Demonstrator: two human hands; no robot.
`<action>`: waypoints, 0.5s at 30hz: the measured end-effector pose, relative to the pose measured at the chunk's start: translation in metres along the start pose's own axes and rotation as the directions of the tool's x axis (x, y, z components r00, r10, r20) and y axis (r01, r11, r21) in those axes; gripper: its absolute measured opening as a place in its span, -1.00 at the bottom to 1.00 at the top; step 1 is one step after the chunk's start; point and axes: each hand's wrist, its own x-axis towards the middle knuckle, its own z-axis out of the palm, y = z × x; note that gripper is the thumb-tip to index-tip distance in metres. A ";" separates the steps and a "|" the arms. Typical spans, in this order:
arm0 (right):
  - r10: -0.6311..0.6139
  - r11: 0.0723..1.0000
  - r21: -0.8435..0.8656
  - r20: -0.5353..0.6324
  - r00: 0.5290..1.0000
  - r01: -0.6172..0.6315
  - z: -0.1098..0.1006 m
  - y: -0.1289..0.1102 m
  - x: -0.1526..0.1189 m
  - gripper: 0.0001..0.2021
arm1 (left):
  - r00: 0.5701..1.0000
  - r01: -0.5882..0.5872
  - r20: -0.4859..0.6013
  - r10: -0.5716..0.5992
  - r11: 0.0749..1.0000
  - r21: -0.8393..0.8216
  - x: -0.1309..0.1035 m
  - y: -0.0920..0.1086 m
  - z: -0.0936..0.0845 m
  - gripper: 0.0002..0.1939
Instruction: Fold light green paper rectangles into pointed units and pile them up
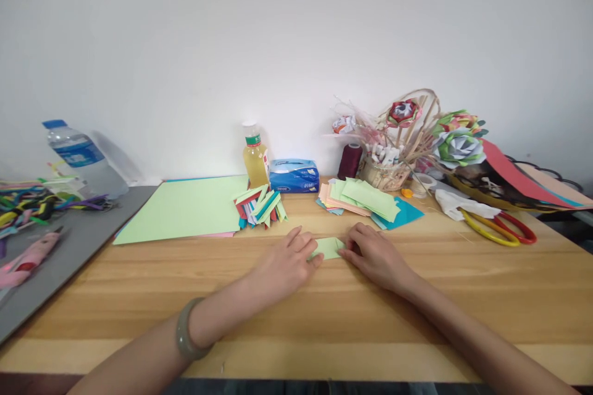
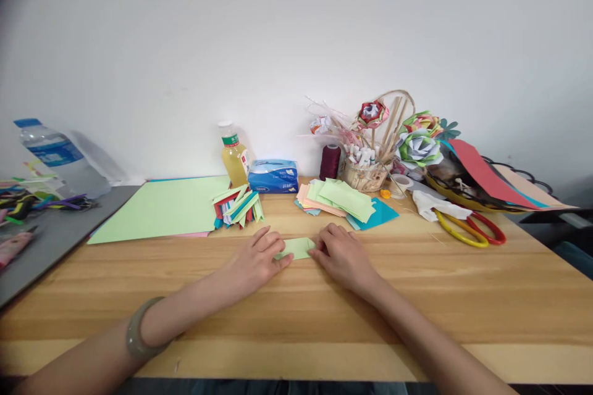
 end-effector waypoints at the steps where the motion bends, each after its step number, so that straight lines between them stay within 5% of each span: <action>1: 0.000 1.000 0.007 0.006 1.000 0.000 0.000 0.001 0.000 -0.86 | 1.000 -0.022 0.008 0.022 1.000 0.018 -0.001 0.000 -0.003 -0.78; 15: -0.020 0.998 0.052 0.022 1.000 0.018 0.002 0.005 0.002 -0.84 | 0.994 -0.078 0.067 0.081 0.996 -0.050 -0.003 -0.012 -0.025 -0.80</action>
